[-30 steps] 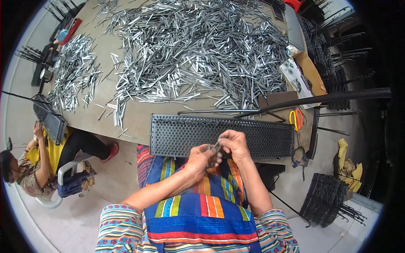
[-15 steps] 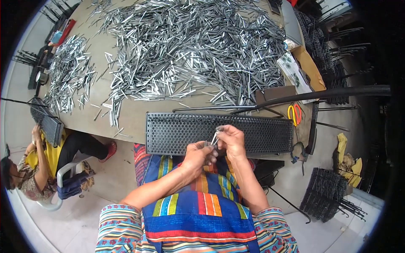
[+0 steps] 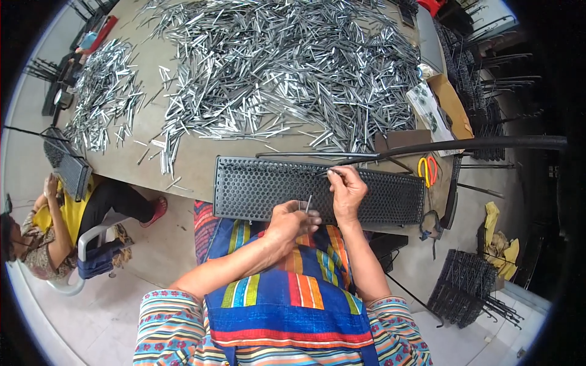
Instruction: Inserting small metal pins into a perforated metal grid or mesh sheet.
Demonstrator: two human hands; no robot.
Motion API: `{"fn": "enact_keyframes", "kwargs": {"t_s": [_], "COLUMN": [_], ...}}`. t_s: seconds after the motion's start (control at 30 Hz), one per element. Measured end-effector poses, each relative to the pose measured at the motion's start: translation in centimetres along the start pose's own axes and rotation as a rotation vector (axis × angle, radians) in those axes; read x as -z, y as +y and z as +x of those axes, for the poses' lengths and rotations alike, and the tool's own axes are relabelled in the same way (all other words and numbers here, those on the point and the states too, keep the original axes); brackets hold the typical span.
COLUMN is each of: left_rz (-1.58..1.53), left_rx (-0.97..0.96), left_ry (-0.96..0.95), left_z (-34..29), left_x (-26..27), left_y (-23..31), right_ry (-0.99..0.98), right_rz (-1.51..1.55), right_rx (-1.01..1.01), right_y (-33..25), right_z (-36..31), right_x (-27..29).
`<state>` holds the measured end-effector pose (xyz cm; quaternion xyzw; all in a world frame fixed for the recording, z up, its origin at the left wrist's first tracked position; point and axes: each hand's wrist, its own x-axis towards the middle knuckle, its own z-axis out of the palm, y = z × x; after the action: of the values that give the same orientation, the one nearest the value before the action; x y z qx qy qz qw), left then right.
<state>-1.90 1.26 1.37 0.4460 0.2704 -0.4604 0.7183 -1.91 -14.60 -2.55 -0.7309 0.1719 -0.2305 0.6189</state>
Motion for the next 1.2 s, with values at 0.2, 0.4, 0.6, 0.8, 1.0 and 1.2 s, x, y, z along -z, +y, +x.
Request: {"fn": "enact_keyframes", "kwargs": {"t_s": [0.2,0.4,0.6,0.8,1.0,1.2], "left_rz": [-0.008,-0.058,-0.068,-0.027,0.133,0.215], "left_rx": [-0.015,0.031,0.010,-0.014,0.064,0.042], "left_ry": [0.022,-0.002,-0.001,-0.068,-0.274,-0.233], "left_z": [0.1,1.3,0.7,0.5,1.2,0.8], "left_x": [0.2,0.9,0.6,0.1,-0.2,-0.8], "left_y": [0.1,-0.7,0.0,0.6,1.6,1.4], "right_ry": [0.006,-0.071,-0.163,-0.414,-0.459,-0.302], "right_rz": [-0.245,-0.458,-0.478,0.075,0.215,0.432], "right_rx": [0.112,0.041,0.184,-0.480,-0.699,-0.652], "right_y": [0.6,-1.6,-0.8,-1.0,-1.5,-0.7], "right_z": [-0.2,0.1,0.5,-0.9,-0.9,-1.5], "right_x": [-0.3,-0.9,-0.7,1.1,2.0,2.0]}}
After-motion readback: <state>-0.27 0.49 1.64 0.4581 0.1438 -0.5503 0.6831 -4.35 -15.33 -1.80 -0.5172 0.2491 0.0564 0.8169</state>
